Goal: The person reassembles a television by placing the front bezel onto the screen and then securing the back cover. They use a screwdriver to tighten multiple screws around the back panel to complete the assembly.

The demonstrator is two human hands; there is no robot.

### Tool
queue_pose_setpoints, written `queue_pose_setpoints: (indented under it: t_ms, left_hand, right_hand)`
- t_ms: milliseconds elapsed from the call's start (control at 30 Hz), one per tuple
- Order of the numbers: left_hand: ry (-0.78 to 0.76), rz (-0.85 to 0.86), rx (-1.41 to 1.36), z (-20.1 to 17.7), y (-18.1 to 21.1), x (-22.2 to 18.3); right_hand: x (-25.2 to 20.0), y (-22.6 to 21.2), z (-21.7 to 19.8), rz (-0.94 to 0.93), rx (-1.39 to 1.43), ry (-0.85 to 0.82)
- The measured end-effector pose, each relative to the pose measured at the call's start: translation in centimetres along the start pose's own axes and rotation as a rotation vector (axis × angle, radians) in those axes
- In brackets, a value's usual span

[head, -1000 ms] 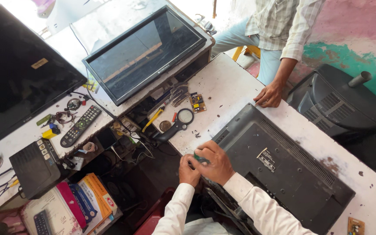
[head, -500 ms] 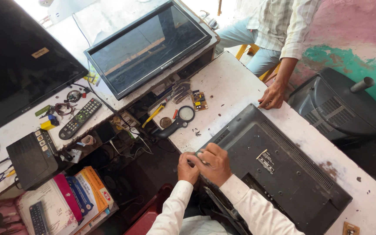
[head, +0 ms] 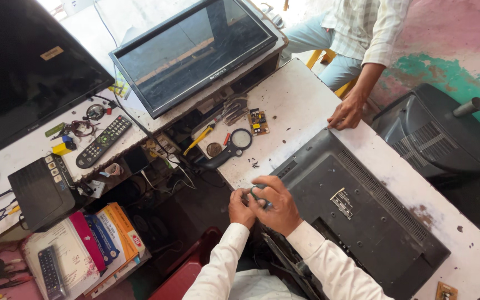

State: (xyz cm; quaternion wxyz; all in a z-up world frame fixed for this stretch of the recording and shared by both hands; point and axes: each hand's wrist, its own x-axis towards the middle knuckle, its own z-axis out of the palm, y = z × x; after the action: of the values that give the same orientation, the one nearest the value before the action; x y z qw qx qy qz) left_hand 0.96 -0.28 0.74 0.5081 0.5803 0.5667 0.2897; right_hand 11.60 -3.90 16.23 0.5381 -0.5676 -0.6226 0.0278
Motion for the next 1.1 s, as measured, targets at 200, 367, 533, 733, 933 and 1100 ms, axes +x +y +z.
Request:
queue_pose_setpoints:
  t_ms: [200, 367, 533, 733, 933, 1100]
  left_hand:
    - [-0.007, 0.018, -0.006, -0.2, -0.1, 0.3]
    - [0.011, 0.074, -0.016, 0.4, -1.4, 0.8]
    - [0.021, 0.048, 0.037, 0.8, -2.1, 0.8]
    - [-0.008, 0.250, 0.069, -0.3, -1.4, 0.2]
    - [-0.313, 0.074, -0.093, -3.0, -1.0, 2.9]
    - [-0.049, 0.362, 0.245, -2.6, 1.2, 7.7]
  right_hand:
    - [-0.6, 0.3, 0.8, 0.110, -0.055, 0.007]
    - [-0.5, 0.0, 0.7, 0.010, 0.028, -0.007]
    - [-1.0, -0.2, 0.6, -0.001, -0.287, 0.052]
    - [-1.7, -0.7, 0.4, -0.093, -0.126, -0.055]
    - [-2.0, -1.2, -0.2, 0.197, 0.208, 0.046]
    - [-2.7, 0.0, -4.4, 0.284, -0.017, 0.247]
